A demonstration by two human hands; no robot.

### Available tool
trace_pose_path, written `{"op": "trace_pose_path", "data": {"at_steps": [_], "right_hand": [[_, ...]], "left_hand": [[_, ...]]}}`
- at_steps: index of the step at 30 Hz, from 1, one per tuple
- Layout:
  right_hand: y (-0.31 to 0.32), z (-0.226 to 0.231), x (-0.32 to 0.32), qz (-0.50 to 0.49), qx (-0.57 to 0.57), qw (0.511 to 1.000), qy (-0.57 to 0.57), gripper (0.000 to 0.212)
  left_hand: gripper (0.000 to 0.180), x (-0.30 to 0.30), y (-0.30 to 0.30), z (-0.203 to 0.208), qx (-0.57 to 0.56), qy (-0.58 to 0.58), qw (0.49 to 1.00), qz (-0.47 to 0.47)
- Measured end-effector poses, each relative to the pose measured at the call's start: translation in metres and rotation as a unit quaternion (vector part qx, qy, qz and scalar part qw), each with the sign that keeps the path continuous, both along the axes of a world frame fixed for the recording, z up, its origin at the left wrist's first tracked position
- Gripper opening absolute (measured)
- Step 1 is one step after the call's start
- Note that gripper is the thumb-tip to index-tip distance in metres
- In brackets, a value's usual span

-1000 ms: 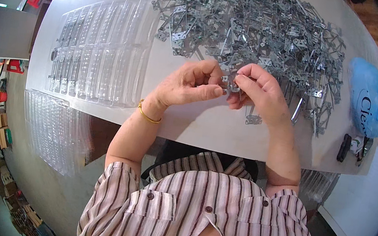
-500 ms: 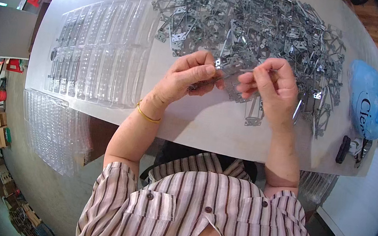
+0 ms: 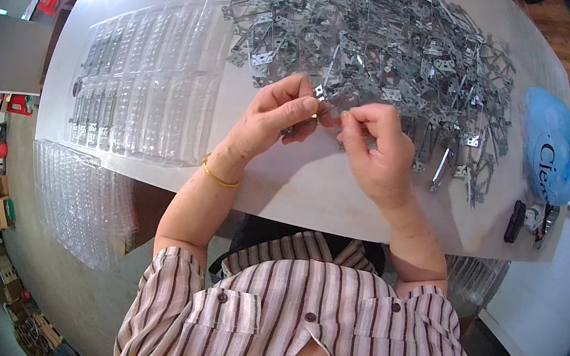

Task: The person assembles metal hardware by fitting small metal pins into metal brackets by hand and placing the assembled pieces into compartments of a plastic tray.

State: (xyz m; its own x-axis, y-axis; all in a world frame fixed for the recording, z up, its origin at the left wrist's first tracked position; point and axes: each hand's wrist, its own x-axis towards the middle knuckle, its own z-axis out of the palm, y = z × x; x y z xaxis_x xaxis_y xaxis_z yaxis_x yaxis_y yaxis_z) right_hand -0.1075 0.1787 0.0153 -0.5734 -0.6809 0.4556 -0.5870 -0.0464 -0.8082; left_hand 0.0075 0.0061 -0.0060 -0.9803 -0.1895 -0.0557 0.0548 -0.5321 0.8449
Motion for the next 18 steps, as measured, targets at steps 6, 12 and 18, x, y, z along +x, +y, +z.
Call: {"op": "trace_pose_path", "data": {"at_steps": [6, 12, 18], "right_hand": [[0.007, -0.003, -0.006, -0.006, 0.121, 0.992, -0.036, 0.013], [0.005, 0.02, -0.01, 0.109, 0.11, 0.903, -0.401, 0.013], [0.005, 0.02, -0.009, 0.102, 0.139, 0.911, -0.375, 0.014]], "left_hand": [[0.022, -0.003, 0.008, 0.001, -0.155, 0.037, 0.987, 0.014], [0.024, -0.004, 0.008, -0.003, -0.143, 0.056, 0.987, 0.05], [0.026, 0.0, 0.006, 0.003, -0.157, 0.028, 0.987, -0.004]]}}
